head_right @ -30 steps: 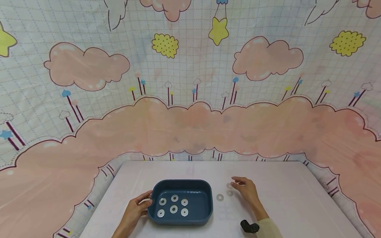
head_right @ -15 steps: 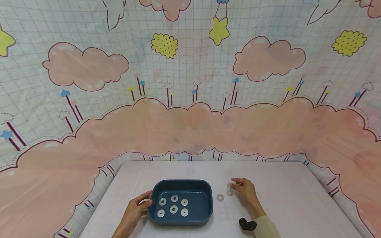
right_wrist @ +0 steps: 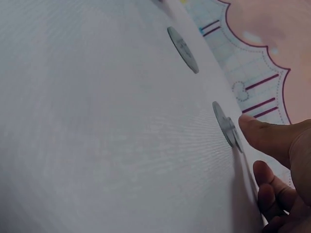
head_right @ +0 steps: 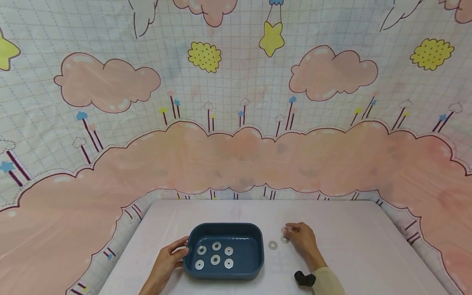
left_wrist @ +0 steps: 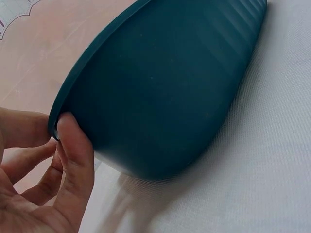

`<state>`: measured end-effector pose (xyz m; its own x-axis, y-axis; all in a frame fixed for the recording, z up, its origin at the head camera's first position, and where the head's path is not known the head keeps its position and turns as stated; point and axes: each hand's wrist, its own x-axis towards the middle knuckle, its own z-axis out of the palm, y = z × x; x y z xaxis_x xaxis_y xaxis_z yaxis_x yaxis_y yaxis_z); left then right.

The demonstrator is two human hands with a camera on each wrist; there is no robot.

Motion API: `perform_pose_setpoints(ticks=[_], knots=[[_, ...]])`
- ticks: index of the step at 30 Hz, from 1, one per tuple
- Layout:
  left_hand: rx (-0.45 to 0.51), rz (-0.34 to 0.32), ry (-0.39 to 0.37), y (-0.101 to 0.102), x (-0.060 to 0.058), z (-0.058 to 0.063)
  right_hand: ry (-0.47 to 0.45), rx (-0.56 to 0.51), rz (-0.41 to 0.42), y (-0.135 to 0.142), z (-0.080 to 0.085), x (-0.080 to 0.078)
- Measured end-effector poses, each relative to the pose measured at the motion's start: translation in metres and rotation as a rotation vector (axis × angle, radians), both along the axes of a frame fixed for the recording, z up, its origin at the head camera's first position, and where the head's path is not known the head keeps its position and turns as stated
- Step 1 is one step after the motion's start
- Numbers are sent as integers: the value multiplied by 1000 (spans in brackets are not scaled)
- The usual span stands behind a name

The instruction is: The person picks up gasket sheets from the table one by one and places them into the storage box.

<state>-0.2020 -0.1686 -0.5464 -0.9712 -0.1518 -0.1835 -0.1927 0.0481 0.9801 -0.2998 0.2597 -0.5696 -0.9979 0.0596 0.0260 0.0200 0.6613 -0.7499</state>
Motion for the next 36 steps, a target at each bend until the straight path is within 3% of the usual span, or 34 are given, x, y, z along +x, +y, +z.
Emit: perform_pose_setpoints(ticks=[9, 20, 36], knots=[[6, 1, 6, 0, 1, -1, 19, 28, -19, -1, -8, -4], [2, 3, 10, 2, 1, 0, 92, 70, 19, 0, -7, -3], [-11, 3, 16, 1, 2, 0, 91, -71, -26, 2, -5, -1]])
